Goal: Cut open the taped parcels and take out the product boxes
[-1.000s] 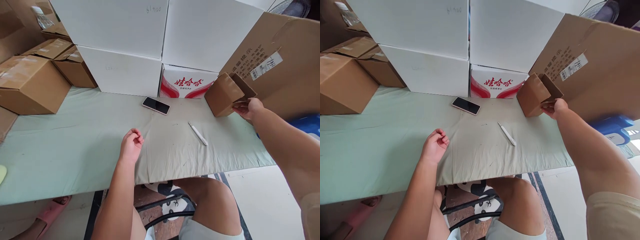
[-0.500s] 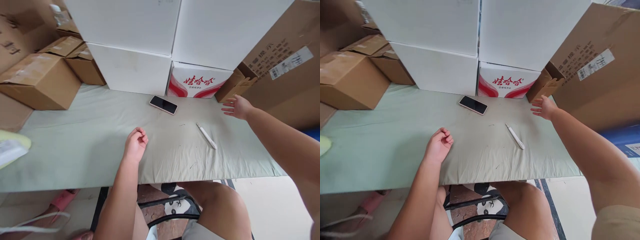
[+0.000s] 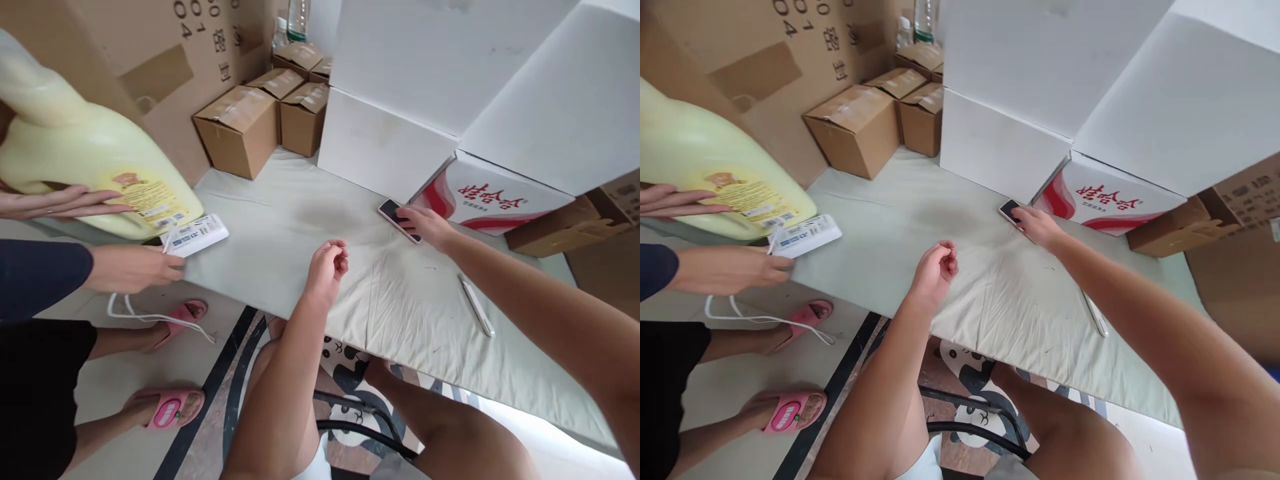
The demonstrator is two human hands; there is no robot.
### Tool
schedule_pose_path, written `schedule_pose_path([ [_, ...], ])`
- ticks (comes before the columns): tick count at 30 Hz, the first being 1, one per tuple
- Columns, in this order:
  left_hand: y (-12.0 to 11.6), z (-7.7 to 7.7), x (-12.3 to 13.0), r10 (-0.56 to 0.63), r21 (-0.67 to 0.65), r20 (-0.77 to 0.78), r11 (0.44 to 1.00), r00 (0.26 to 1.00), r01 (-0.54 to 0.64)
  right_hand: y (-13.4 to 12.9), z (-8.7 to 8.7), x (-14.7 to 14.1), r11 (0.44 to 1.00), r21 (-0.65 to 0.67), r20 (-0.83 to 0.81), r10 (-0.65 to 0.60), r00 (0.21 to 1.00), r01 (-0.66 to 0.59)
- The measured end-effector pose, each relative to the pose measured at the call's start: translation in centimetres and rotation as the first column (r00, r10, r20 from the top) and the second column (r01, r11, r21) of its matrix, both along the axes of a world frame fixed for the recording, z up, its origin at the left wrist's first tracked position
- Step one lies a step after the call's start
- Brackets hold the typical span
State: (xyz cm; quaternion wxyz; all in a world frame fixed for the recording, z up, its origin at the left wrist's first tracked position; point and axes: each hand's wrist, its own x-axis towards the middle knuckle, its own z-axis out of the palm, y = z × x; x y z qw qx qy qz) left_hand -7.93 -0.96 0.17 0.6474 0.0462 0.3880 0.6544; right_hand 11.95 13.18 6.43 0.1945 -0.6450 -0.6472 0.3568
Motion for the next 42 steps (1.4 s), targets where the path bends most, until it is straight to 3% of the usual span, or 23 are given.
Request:
schedule_pose_path([
  [2, -0.1, -0.1, -1.0, 0.036, -0.011, 0.023, 0.999, 0.999, -0.036, 0.8, -0.5, -6.7, 0.981, 0.086, 0.048, 0.168, 0.985, -0.172],
  [5, -0.2, -0.2, -2.1, 0.072, -0.032, 0.043, 0.997, 0.997, -0.07, 1.3, -0.6, -17.1, 0.895, 0.195, 0.11, 0.385, 0.916, -0.4],
  [8, -0.2, -0.2, -2.6, 0.089, -0.053, 0.074, 0.995, 0.993, -0.085, 0.9, -0.4, -26.4, 0.68, 0.33, 0.357, 0.552, 0.753, -0.655],
  [10, -0.3, -0.2, -2.7, 0.08, -0.048, 0.113, 0.996, 0.99, -0.075, 0.8, -0.4, -31.3, 0.613, 0.37, 0.438, 0.547, 0.713, -0.698],
  [13, -0.6, -0.2, -3.1, 0.051, -0.012, 0.131, 0.999, 0.99, -0.05, 1.8, -1.0, -36.6, 0.598, 0.418, 0.489, 0.486, 0.724, -0.684],
  [17, -0.8, -0.3, -3.9, 0.093, -0.034, 0.149, 0.995, 0.984, -0.088, 4.1, -1.8, -40.0, 0.619, 0.446, 0.494, 0.433, 0.754, -0.647],
  [25, -1.2, -0.4, -4.2, 0.115, -0.063, 0.22, 0.993, 0.969, -0.104, 3.7, 1.0, -38.5, 0.665, 0.342, 0.618, 0.373, 0.692, -0.664],
  [31, -1.6, 0.2, -4.7, 0.143, -0.056, 0.196, 0.989, 0.97, -0.135, 3.8, 1.1, -35.2, 0.716, 0.314, 0.652, 0.315, 0.69, -0.624],
  [34, -1.4, 0.5, -4.7, 0.168, -0.081, 0.138, 0.984, 0.976, -0.158, 3.2, 0.6, -30.9, 0.678, 0.325, 0.668, 0.329, 0.667, -0.659],
  [38, -1.2, 0.7, -4.5, 0.231, -0.065, 0.068, 0.972, 0.971, -0.226, 0.5, -0.4, -22.0, 0.56, 0.378, 0.672, 0.381, 0.634, -0.737],
  [40, -1.2, 0.6, -4.3, 0.267, -0.049, 0.049, 0.963, 0.962, -0.265, -1.2, -1.0, -17.1, 0.558, 0.384, 0.676, 0.373, 0.636, -0.735],
  [42, -1.2, 0.5, -3.9, 0.281, -0.031, 0.027, 0.959, 0.959, -0.28, -2.5, -1.4, -13.2, 0.603, 0.37, 0.679, 0.344, 0.649, -0.707],
])
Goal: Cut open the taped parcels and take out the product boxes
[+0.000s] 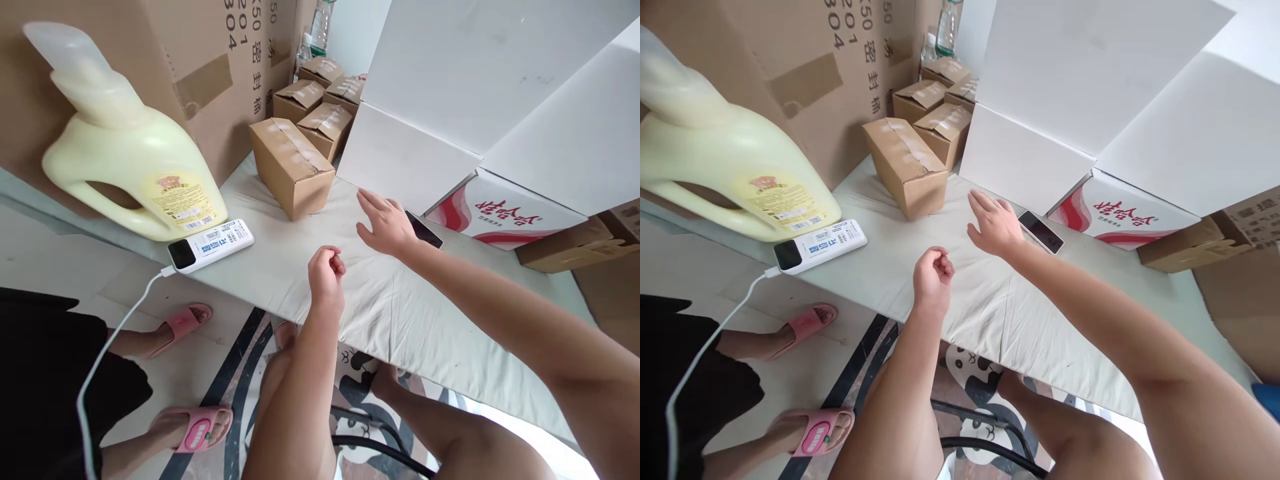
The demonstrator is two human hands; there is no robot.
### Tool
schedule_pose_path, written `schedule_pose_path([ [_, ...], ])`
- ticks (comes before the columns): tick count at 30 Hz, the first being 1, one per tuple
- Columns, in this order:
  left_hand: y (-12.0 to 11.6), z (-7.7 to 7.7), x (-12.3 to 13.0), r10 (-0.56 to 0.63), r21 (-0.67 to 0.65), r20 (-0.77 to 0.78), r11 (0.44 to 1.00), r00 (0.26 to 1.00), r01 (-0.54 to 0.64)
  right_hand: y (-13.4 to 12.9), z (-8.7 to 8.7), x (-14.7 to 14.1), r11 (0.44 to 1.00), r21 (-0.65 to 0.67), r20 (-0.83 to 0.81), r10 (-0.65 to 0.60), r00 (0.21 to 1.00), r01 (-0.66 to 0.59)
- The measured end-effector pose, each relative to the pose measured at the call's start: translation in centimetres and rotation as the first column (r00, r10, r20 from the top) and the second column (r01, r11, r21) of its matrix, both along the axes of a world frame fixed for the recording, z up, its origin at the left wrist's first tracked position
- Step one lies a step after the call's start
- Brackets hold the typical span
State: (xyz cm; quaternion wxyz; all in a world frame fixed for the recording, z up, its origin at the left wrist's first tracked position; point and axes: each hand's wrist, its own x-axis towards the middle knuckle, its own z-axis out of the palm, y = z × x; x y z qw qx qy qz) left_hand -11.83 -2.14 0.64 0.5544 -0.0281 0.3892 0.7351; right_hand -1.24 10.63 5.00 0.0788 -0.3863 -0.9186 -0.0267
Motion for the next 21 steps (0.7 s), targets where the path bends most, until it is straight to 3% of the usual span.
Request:
schedule_pose_path([
  [2, 0.1, -0.1, 0.6, -0.014, 0.007, -0.018, 1.0, 1.0, 0.014, -0.6, -0.2, 2.1, 0.999, -0.024, 0.003, -0.047, 0.999, 0.047],
  [4, 0.4, -0.3, 1.2, -0.045, 0.006, -0.018, 0.999, 0.999, 0.045, -0.6, 0.1, 1.9, 0.998, -0.041, -0.018, -0.039, 0.999, 0.038],
  [10, 1.4, -0.5, 2.0, -0.081, -0.019, 0.009, 0.997, 0.997, 0.081, 1.5, 1.6, -6.1, 0.996, -0.053, -0.094, 0.06, 0.994, -0.065],
  [13, 1.6, -0.6, 1.5, -0.074, -0.021, 0.018, 0.997, 0.997, 0.074, 2.3, 1.8, -8.8, 0.996, -0.044, -0.114, 0.076, 0.991, -0.082],
  [21, 1.5, -0.2, 0.4, -0.082, -0.043, 0.053, 0.996, 0.995, 0.084, 3.4, 1.2, -8.2, 0.997, -0.041, -0.097, 0.06, 0.993, -0.064],
])
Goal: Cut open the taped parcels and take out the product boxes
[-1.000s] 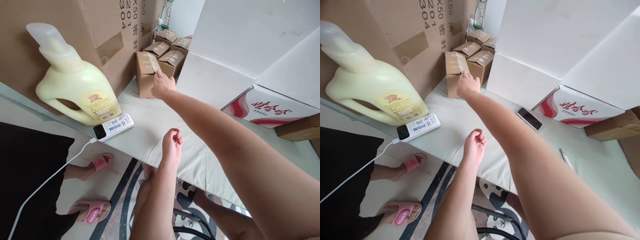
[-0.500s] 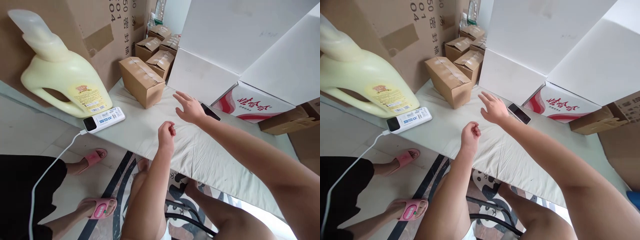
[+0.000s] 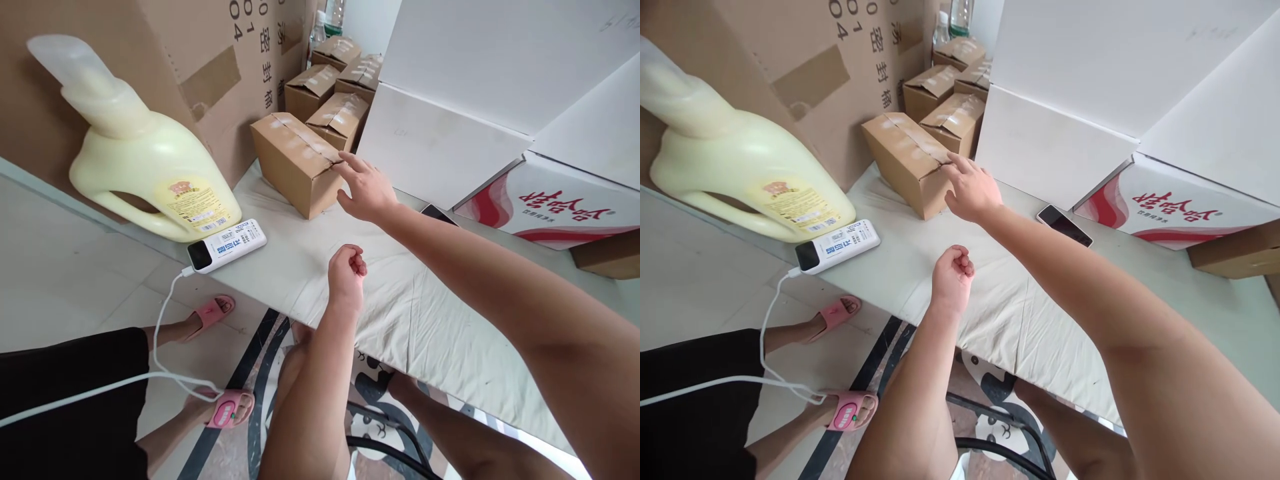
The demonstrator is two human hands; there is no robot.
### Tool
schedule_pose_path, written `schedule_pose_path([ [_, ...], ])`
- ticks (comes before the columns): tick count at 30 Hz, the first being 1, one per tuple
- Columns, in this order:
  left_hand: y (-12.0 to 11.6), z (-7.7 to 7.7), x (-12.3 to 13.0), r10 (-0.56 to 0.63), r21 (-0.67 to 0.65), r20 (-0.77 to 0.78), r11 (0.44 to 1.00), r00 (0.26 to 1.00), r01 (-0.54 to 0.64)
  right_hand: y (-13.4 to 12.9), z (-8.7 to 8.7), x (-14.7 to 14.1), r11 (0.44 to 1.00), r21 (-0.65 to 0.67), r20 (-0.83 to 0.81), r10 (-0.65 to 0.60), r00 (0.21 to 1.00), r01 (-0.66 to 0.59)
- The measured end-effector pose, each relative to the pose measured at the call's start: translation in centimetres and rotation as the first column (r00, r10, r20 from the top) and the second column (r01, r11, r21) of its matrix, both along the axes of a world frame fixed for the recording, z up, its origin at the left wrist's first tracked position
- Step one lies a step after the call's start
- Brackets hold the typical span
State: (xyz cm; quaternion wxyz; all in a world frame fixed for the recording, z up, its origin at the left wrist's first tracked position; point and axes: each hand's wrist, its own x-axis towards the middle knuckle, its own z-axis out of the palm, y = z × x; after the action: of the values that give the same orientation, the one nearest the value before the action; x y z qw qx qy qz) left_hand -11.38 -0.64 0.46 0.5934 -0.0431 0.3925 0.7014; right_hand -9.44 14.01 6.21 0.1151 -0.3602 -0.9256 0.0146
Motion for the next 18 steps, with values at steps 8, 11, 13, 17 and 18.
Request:
schedule_pose_path([
  [8, -0.5, 0.5, 0.4, 0.02, -0.002, 0.018, 1.0, 1.0, -0.02, 2.2, -0.5, -1.5, 0.997, -0.018, 0.056, 0.081, 0.995, -0.08],
  [11, -0.5, 0.6, 0.4, 0.007, 0.013, 0.013, 1.0, 1.0, -0.007, 2.9, -0.7, -1.9, 0.997, -0.043, 0.078, 0.071, 0.994, -0.067],
  [13, -0.4, 0.6, 0.3, 0.015, 0.008, 0.008, 1.0, 1.0, -0.015, 2.7, -0.7, -1.6, 0.996, -0.03, 0.075, 0.081, 0.994, -0.079],
  [17, -0.3, 0.5, 0.1, 0.085, 0.002, -0.032, 0.996, 0.996, -0.085, 0.7, -0.6, 1.4, 0.994, 0.021, 0.052, 0.109, 0.993, -0.11],
  [18, -0.3, 0.4, 0.0, 0.12, 0.007, -0.052, 0.993, 0.991, -0.12, 0.0, -0.6, 2.8, 0.994, 0.03, 0.044, 0.105, 0.994, -0.106],
])
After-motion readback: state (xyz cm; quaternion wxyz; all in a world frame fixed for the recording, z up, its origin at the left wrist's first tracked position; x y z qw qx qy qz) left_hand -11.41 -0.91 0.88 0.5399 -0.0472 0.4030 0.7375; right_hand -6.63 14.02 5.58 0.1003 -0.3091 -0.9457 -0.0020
